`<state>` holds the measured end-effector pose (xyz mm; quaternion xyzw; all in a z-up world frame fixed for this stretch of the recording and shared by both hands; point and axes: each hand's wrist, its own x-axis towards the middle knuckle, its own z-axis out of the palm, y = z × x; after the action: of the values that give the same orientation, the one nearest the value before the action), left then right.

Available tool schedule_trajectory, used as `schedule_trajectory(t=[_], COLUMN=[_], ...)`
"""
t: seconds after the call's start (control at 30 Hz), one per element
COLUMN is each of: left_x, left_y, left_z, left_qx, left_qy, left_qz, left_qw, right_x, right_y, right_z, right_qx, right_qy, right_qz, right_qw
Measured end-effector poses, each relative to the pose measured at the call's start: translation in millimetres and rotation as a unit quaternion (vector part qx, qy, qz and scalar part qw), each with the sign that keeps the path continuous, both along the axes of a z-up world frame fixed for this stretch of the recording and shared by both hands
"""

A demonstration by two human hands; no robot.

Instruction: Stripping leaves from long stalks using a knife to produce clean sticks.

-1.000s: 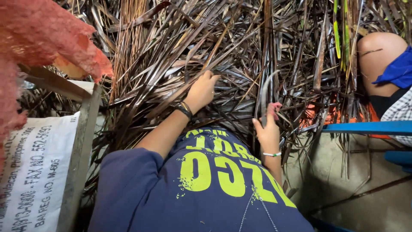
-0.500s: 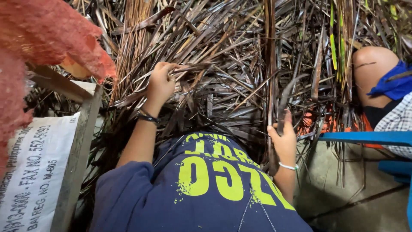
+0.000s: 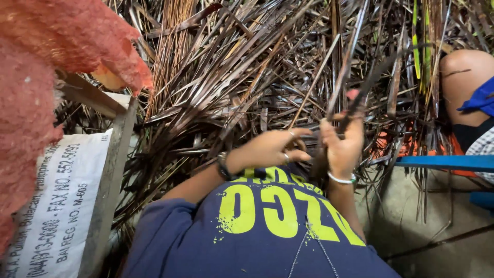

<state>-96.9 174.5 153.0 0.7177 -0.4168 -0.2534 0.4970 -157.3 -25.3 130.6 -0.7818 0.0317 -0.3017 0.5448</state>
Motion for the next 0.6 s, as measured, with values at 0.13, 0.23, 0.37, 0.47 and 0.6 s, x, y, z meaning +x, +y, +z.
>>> schedule_trajectory(t=[0.13,0.23,0.37,0.47,0.6], left_x=[3,10,24,30,36], left_y=[-7,-6,-6,4,7], left_z=[-22,-57,-105,-104,-109], left_qx=[0.043,0.000,-0.203,-0.210,-0.210], left_qy=[0.049,0.094,0.295,0.321,0.306], left_qz=[0.012,0.068,0.150,0.242,0.261], left_qw=[0.998,0.993,0.921,0.891,0.891], right_x=[11,17,23,23,21], right_y=[18,11,4,-7,1], right_z=[2,-20,-47,-79,-79], right_qx=[0.039,0.097,0.150,0.179,0.231], right_qy=[0.047,0.079,0.114,0.130,0.117], right_qz=[0.064,0.120,0.193,0.205,0.228], right_qw=[0.996,0.985,0.963,0.953,0.939])
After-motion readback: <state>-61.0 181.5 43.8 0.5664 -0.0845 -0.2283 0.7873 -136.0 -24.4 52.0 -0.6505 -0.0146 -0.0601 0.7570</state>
